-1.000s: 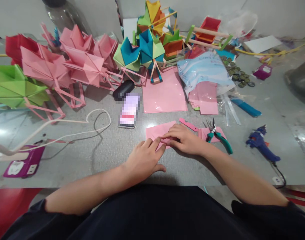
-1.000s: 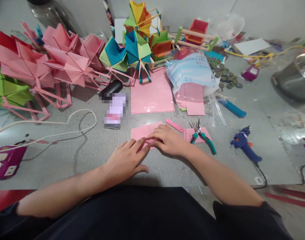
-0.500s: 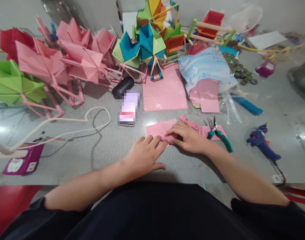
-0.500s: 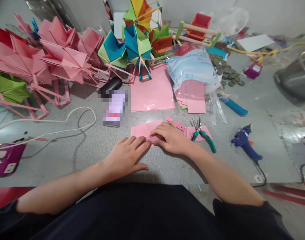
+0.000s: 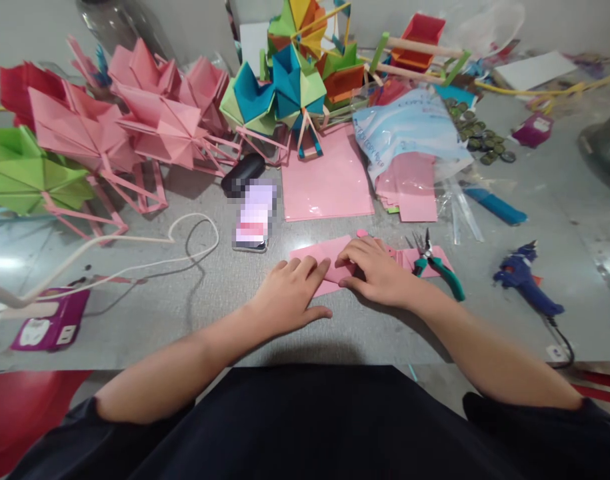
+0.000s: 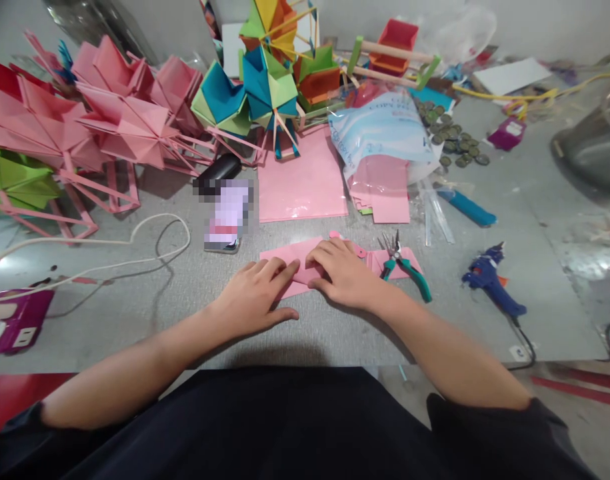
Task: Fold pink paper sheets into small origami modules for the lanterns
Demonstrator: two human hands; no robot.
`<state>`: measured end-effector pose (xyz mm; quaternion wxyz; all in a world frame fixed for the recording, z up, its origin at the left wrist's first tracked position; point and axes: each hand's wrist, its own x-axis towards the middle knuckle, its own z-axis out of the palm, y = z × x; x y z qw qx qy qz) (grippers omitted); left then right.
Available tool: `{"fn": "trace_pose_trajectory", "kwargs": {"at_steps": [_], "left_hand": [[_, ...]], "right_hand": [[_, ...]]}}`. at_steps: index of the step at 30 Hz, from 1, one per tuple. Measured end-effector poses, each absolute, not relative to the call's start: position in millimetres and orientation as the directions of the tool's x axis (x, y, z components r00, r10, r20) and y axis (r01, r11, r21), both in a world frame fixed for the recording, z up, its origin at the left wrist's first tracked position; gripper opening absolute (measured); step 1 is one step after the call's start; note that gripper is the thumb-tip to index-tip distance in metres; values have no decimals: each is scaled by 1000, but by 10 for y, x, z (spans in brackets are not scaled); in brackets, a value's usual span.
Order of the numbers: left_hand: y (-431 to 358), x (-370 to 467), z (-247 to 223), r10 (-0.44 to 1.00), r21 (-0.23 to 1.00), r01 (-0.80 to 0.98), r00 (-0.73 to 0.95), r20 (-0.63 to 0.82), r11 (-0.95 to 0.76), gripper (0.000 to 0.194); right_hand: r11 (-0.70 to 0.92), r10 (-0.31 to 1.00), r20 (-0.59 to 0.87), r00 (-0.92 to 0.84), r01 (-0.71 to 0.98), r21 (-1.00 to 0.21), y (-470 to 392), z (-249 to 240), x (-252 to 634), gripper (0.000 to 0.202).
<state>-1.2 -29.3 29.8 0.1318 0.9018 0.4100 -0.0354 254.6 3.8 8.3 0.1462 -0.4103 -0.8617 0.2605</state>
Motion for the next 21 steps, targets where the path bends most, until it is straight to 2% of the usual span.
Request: {"fn": "trace_pose_trajectory", "kwargs": {"at_steps": [8, 14, 21], "left_hand": [[-252, 23, 346, 743, 209, 769, 639, -200, -605, 87], [-217, 59, 358, 771, 220, 805, 592, -236, -551, 93], [-223, 81, 357, 800, 232, 826, 559, -217, -514, 76]], "right_hand": [[542, 751, 34, -659, 587, -601, 68, 71, 2553, 20], [524, 751, -2, -661, 597, -607, 73, 105, 2537, 17], [491, 763, -89, -641, 663, -566, 80, 186, 2473, 16]]}}
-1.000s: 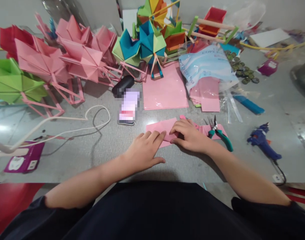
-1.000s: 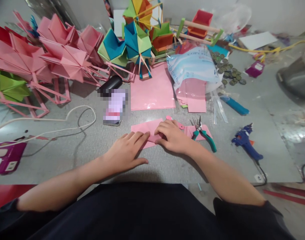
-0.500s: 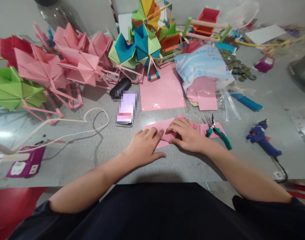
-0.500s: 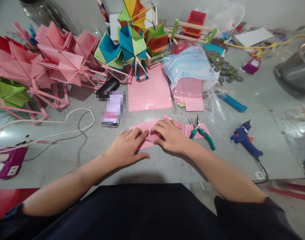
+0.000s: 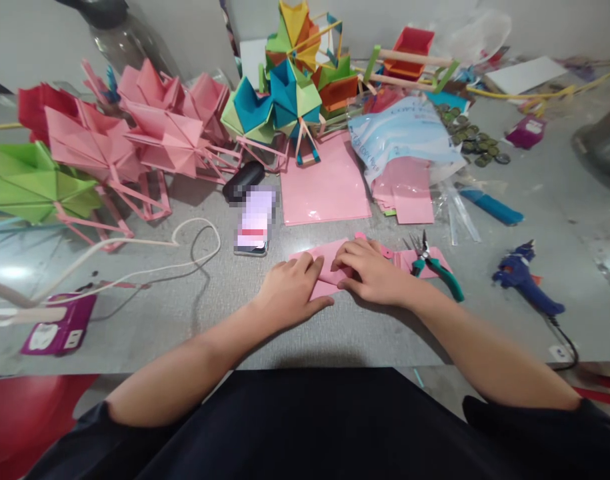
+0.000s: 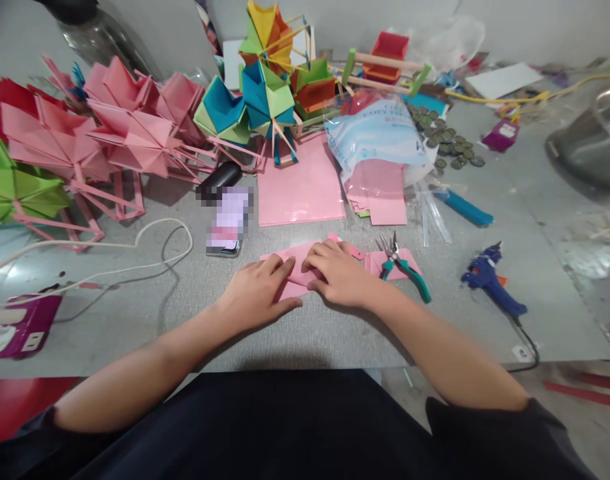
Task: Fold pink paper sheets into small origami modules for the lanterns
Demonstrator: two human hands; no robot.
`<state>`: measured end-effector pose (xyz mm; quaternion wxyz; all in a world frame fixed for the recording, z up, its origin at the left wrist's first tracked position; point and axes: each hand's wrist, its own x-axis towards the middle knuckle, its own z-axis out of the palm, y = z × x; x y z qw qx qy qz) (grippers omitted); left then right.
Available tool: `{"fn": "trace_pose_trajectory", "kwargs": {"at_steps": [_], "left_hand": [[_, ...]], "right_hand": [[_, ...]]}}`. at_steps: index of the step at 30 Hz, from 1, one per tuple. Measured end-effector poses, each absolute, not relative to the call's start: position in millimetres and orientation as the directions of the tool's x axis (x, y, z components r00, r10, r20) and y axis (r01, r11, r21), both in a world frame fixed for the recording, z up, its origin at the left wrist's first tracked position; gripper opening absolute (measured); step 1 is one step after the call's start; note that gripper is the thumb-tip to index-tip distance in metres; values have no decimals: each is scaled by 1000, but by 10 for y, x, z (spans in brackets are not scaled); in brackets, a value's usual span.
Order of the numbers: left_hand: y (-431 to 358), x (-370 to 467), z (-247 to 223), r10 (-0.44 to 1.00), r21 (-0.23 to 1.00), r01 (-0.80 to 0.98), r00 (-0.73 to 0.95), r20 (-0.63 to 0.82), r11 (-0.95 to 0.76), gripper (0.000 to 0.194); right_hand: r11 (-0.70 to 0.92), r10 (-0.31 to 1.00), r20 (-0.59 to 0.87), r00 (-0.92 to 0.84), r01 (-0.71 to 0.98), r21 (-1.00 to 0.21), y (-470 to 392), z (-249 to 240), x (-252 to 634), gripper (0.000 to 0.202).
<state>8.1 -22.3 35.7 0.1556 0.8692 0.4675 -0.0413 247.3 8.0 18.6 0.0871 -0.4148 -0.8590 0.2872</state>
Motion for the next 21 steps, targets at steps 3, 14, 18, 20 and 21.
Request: {"fn": "trace_pose_trajectory", "kwargs": {"at_steps": [3, 14, 18, 20, 21], "left_hand": [[-227, 81, 351, 801, 244, 822, 562, -206, -514, 75], [-255, 40, 296, 845, 323, 835, 511, -158, -445, 61], [-261, 16, 299, 834, 322, 821, 534, -141, -471, 59], [-261, -5, 316, 809, 295, 806, 569, -147, -513, 56], [-261, -18, 325, 790, 275, 794, 594, -153, -543, 54]], "right_hand": [[455, 769, -146, -622, 694, -558, 92, 246, 2431, 24], [437, 769, -202, -606, 730, -525, 174, 268, 2372, 58], [456, 760, -212, -614, 737, -499, 184, 292, 2366, 66], [475, 751, -217, -624, 738, -478, 187, 312, 2360, 70], [484, 746, -221, -628, 740, -467, 188, 322, 2355, 71]]}}
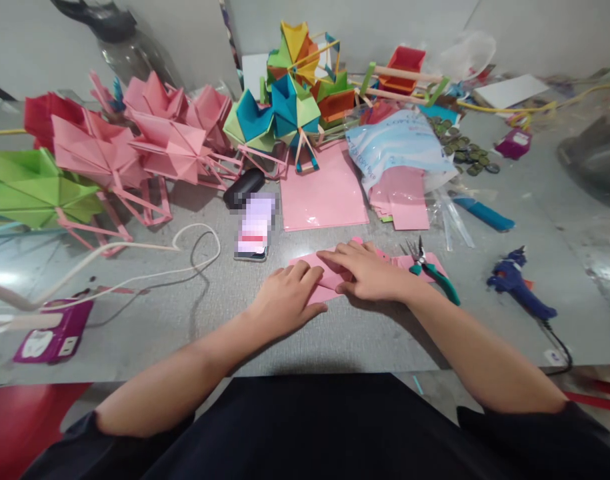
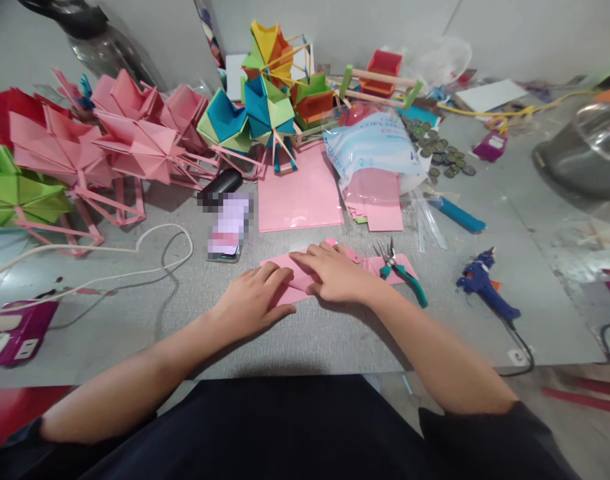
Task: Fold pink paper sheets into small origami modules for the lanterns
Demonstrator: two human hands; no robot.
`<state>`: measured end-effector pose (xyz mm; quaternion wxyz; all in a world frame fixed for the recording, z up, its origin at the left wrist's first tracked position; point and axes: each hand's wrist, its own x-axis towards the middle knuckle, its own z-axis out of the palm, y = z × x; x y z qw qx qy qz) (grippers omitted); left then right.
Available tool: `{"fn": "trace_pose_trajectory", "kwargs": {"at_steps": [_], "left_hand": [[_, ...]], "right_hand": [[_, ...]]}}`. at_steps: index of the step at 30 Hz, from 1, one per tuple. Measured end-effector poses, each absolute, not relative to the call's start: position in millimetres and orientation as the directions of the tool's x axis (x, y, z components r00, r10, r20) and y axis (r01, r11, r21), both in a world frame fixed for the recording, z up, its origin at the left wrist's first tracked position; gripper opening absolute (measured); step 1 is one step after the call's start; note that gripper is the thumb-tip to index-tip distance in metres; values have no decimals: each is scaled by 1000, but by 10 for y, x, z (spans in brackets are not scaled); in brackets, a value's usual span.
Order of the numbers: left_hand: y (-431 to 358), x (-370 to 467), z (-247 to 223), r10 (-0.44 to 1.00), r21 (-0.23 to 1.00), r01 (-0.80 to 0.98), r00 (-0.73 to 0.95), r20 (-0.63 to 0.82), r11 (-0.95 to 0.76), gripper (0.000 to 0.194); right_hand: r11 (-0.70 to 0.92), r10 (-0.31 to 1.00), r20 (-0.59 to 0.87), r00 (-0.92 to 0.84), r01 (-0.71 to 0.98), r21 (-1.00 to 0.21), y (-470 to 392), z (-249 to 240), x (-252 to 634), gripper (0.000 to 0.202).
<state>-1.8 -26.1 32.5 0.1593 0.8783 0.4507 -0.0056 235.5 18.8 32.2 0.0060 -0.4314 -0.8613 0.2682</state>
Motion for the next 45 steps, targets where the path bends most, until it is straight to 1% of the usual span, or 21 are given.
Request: {"fn": "trace_pose_trajectory", "kwargs": {"at_steps": [3, 7, 9, 12, 16, 19, 22, 24, 26, 30, 34, 38, 40, 42, 45], "left_hand": [[-257, -68, 344, 713, 209, 734, 678, -179, -646, 57], [-251, -123, 339, 643, 150, 670, 741, -193, -727, 79], [-252, -135, 339, 636, 122, 661, 748, -192, -740, 85], [-252, -143, 357, 636, 89, 659, 747, -196, -747, 89], [-231, -176, 399, 623, 85, 648, 754, -207, -757, 91], [-205, -216, 432, 607, 84, 631, 768, -204, -771, 84], [-191, -247, 468, 599, 83, 619, 779, -182, -781, 68], [-191, -256, 489, 600, 92, 620, 780, -177, -779, 60], [-194, -258, 499, 602, 107, 623, 779, -175, -775, 59], [-194, -259, 486, 607, 133, 626, 779, -157, -768, 58], [-182, -259, 480, 604, 98, 622, 780, -165, -777, 57], [-165, -253, 467, 605, 80, 620, 781, -155, -780, 45], [-158, -250, 444, 614, 86, 626, 778, -132, -775, 37], [-152, -249, 412, 636, 103, 644, 765, -98, -758, 30], [-143, -247, 354, 685, 172, 682, 727, -54, -711, 24]], "right_hand": [[492, 743, -235, -626, 750, -442, 184, 347, 2337, 70], [484, 759, -222, -612, 758, -437, 153, 352, 2324, 64], [474, 771, -209, -601, 762, -441, 127, 340, 2337, 63], [455, 789, -193, -583, 766, -455, 87, 308, 2383, 63], [451, 802, -150, -579, 751, -483, 60, 257, 2452, 60], [451, 807, -129, -577, 742, -496, 61, 234, 2478, 57], [452, 804, -128, -580, 738, -501, 75, 237, 2489, 52], [453, 798, -138, -587, 734, -506, 90, 252, 2501, 45], [445, 796, -140, -588, 726, -524, 107, 268, 2519, 39], [413, 818, -111, -565, 710, -571, 134, 266, 2552, 34], [416, 849, -22, -528, 694, -588, 157, 212, 2572, 35], [444, 873, 71, -483, 725, -526, 152, 193, 2596, 33], [459, 872, 92, -482, 736, -497, 124, 208, 2592, 25], [488, 852, 74, -518, 737, -468, 82, 223, 2569, 14], [507, 834, 14, -551, 757, -411, 24, 221, 2509, 26]]}}
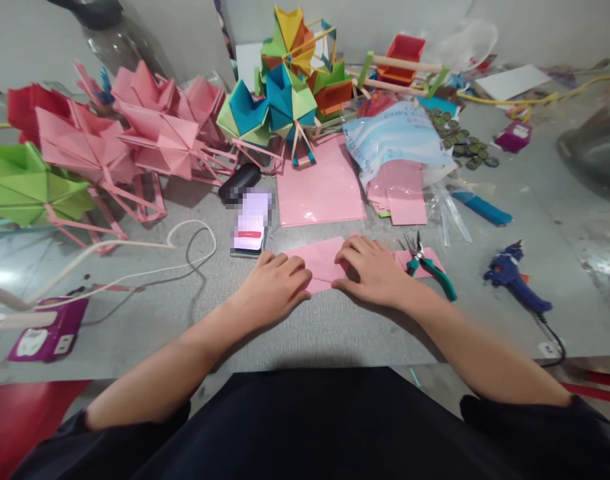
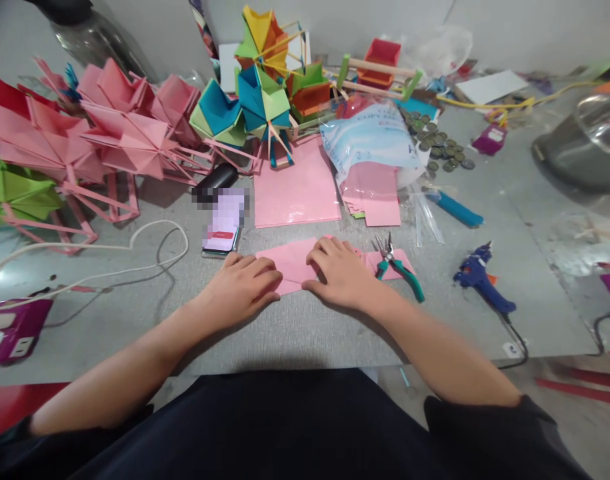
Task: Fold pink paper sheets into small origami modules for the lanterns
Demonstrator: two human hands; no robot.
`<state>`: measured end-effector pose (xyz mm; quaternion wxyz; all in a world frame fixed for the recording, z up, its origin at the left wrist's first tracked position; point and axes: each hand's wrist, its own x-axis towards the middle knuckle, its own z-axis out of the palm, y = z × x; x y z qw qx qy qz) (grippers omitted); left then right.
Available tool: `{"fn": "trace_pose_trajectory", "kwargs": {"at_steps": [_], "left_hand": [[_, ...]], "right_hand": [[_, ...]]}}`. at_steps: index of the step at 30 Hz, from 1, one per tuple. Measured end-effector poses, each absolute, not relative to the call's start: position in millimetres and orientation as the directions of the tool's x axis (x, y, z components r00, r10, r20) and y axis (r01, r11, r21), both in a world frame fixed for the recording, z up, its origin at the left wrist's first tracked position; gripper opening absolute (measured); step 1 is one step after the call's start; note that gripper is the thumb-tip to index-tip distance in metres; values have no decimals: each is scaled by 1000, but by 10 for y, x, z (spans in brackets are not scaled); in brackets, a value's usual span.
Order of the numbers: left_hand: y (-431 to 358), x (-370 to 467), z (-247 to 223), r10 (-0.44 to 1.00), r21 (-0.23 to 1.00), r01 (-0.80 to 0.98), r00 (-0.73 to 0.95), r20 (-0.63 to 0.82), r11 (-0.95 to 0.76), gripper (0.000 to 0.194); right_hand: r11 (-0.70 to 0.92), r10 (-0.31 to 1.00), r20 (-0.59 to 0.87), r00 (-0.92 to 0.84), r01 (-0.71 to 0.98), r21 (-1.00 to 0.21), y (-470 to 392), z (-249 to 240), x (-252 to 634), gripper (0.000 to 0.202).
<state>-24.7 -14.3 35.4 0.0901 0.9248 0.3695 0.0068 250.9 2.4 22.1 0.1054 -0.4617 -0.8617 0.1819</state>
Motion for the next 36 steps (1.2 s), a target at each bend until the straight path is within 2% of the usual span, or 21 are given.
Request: {"fn": "trace_pose_trajectory", "kwargs": {"at_steps": [5, 6, 10, 12, 15, 20, 27, 29, 32, 34, 36], "left_hand": [[-125, -238, 223, 839, 400, 764, 544, 22, -506, 17], [-122, -235, 193, 877, 465, 766, 477, 53, -444, 22], [-118, -232, 98, 950, 703, 657, 300, 91, -274, 71], [-120, -233, 75, 957, 751, 615, 281, 75, -240, 86], [-125, -238, 69, 968, 764, 611, 242, 67, -206, 99], [-121, -248, 90, 969, 806, 574, 248, 0, -147, 106], [-139, -215, 130, 961, 917, 390, 274, -35, -78, 82], [-146, -208, 142, 968, 937, 345, 250, -30, -59, 74], [-163, -212, 149, 975, 949, 294, 214, 55, -118, 65], [-184, -223, 142, 968, 951, 252, 215, 128, -182, 61], [-208, -236, 126, 956, 952, 207, 234, 177, -227, 59]], "right_hand": [[507, 827, 19, -562, 730, -458, -13, 187, 2444, 24], [509, 825, 28, -565, 720, -472, -16, 185, 2441, 24], [513, 821, 55, -568, 690, -511, -31, 193, 2443, 24], [529, 813, 82, -577, 672, -519, -40, 199, 2444, 22], [569, 794, 130, -594, 651, -502, -51, 202, 2443, 17], [598, 782, 168, -600, 647, -473, -59, 188, 2446, 17], [599, 775, 191, -603, 603, -526, -59, 83, 2476, 13], [570, 805, 238, -544, 595, -567, -63, 14, 2470, 21], [430, 894, 261, -363, 536, -726, -69, -80, 2433, 60], [311, 937, 203, -284, 418, -853, -67, -102, 2404, 91], [198, 945, 111, -307, 269, -942, -59, -84, 2386, 106]]}}
